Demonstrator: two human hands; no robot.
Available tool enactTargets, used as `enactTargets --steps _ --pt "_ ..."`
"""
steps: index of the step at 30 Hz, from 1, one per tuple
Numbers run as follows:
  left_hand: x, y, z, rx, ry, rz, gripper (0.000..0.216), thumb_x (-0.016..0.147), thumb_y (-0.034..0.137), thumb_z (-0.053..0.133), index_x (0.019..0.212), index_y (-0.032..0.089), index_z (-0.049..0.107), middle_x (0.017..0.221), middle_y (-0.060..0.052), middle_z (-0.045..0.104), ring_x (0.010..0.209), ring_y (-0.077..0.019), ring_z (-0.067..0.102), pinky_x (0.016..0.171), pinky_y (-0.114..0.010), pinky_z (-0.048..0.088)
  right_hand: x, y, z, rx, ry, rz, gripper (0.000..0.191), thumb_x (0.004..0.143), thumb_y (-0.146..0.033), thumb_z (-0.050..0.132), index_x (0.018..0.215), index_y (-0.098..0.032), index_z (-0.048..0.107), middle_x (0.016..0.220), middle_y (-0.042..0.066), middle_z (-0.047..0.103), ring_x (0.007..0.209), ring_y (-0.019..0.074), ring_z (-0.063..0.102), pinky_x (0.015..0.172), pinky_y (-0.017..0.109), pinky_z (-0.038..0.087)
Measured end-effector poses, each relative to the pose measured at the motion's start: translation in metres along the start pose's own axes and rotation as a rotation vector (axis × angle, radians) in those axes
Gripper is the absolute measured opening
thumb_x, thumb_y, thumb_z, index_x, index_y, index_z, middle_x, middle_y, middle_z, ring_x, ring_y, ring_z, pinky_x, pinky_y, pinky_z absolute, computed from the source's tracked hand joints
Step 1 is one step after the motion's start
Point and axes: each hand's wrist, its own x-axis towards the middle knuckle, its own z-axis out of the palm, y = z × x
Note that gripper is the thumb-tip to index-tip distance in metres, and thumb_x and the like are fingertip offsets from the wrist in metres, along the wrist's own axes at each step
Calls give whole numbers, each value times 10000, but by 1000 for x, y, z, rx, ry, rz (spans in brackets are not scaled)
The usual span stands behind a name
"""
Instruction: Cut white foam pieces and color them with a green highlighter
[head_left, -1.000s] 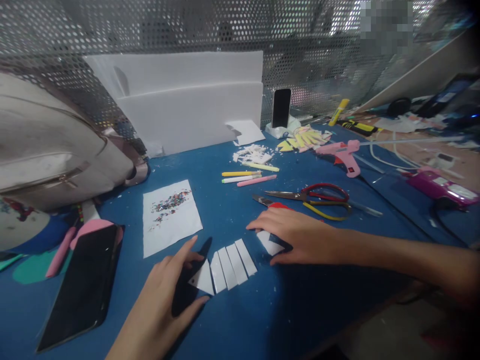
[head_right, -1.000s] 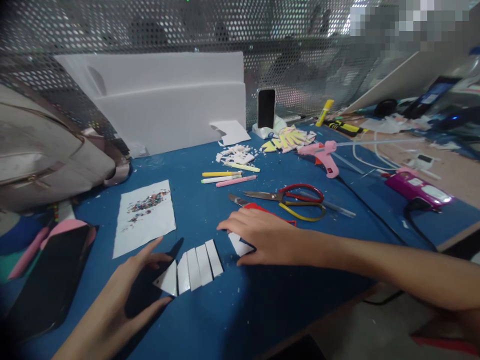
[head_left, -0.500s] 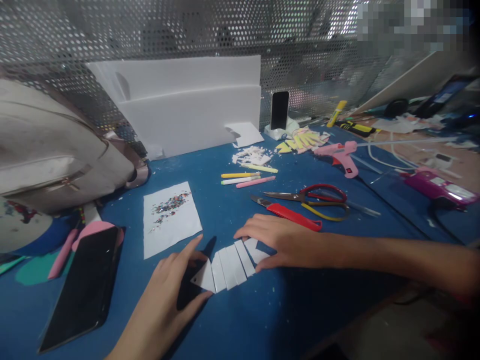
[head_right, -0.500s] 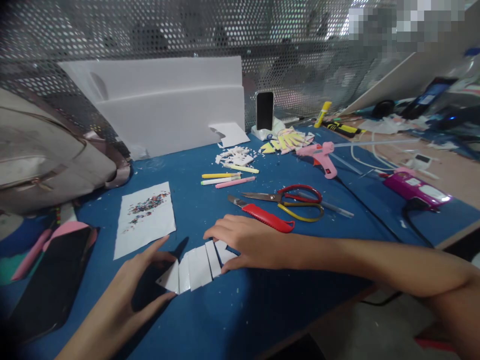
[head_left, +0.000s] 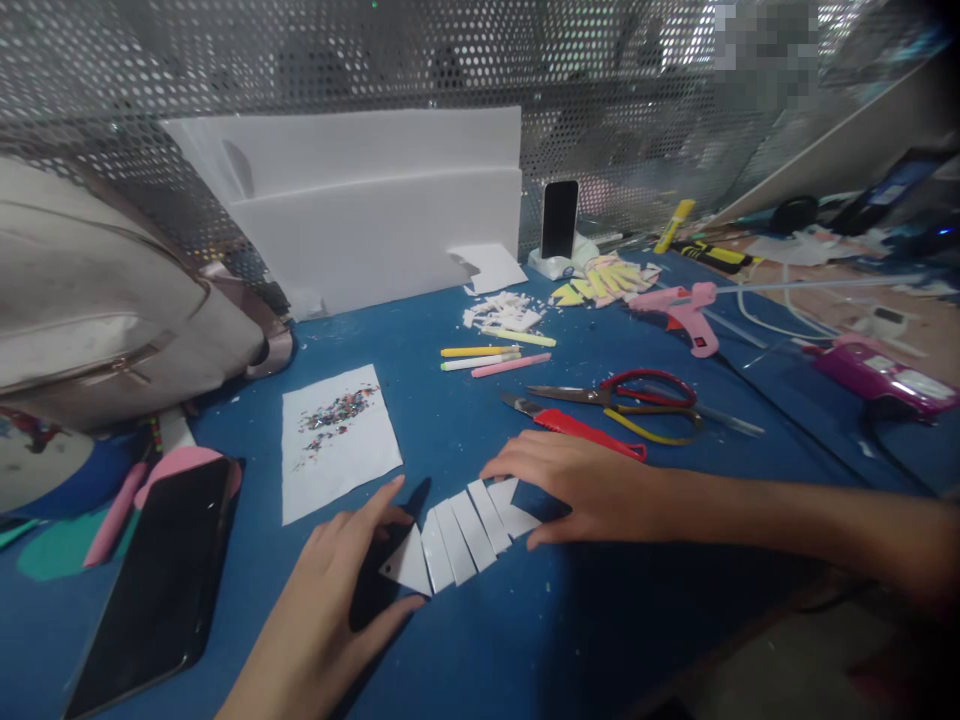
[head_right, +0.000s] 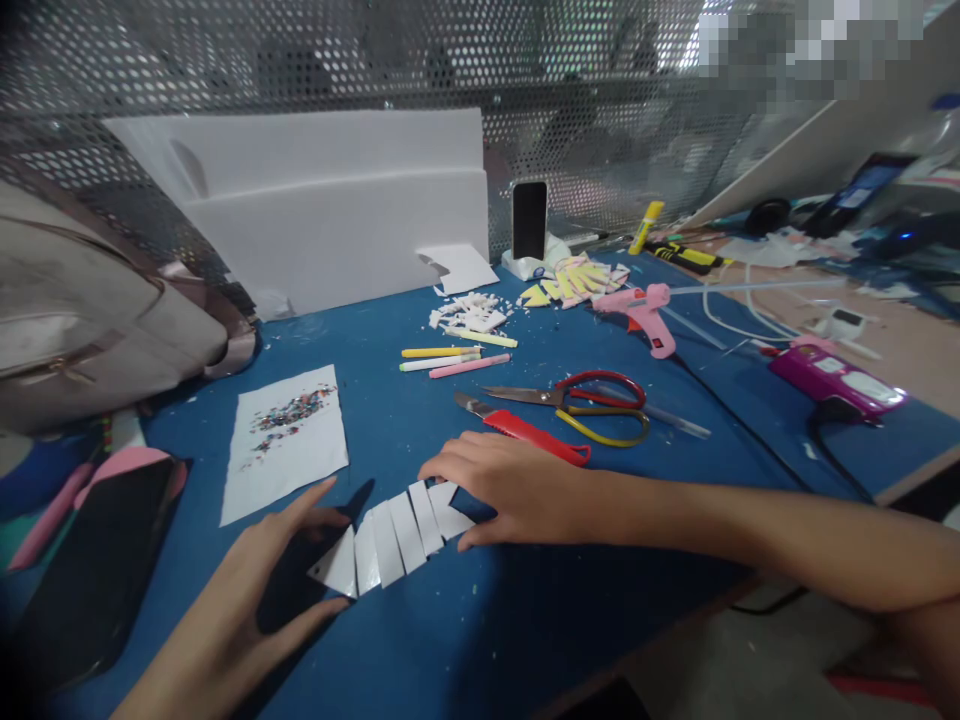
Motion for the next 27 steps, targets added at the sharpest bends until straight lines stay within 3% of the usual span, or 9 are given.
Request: enactTargets --steps 10,17,22,27 --pt "5 3 3 7 -19 9 736 860 321 587 1470 358 176 1226 -58 583 1066 -249 579 916 -482 507 -6 15 -10 -51 -6 -31 530 861 -346 694 1334 -203 504 1278 88 588 1187 252 508 1035 398 366" --pt "2 6 0 61 25 34 687 886 310 519 1478 328 171 1175 -42 614 1059 -230 596 925 -440 506 -2 16 13 59 170 -141 705 843 -461 685 1407 -149 398 1373 141 513 1274 259 443 1097 434 327" --pt "2 4 -1 102 44 106 634 886 283 473 1465 292 216 1166 -58 625 1060 -233 601 897 -440 516 3 17 31 47 224 -237 582 938 -460 546 1394 -132 395 1363 135 529 1306 234 415 1125 422 313" --pt "4 6 -2 130 54 188 602 883 267 471 1444 277 251 1248 -71 596 1127 -233 578 944 -441 488 -1 13 28 -97 331 -376 434 984 -392 476 1314 -110 478 1265 124 599 1257 213 461 1094 383 364"
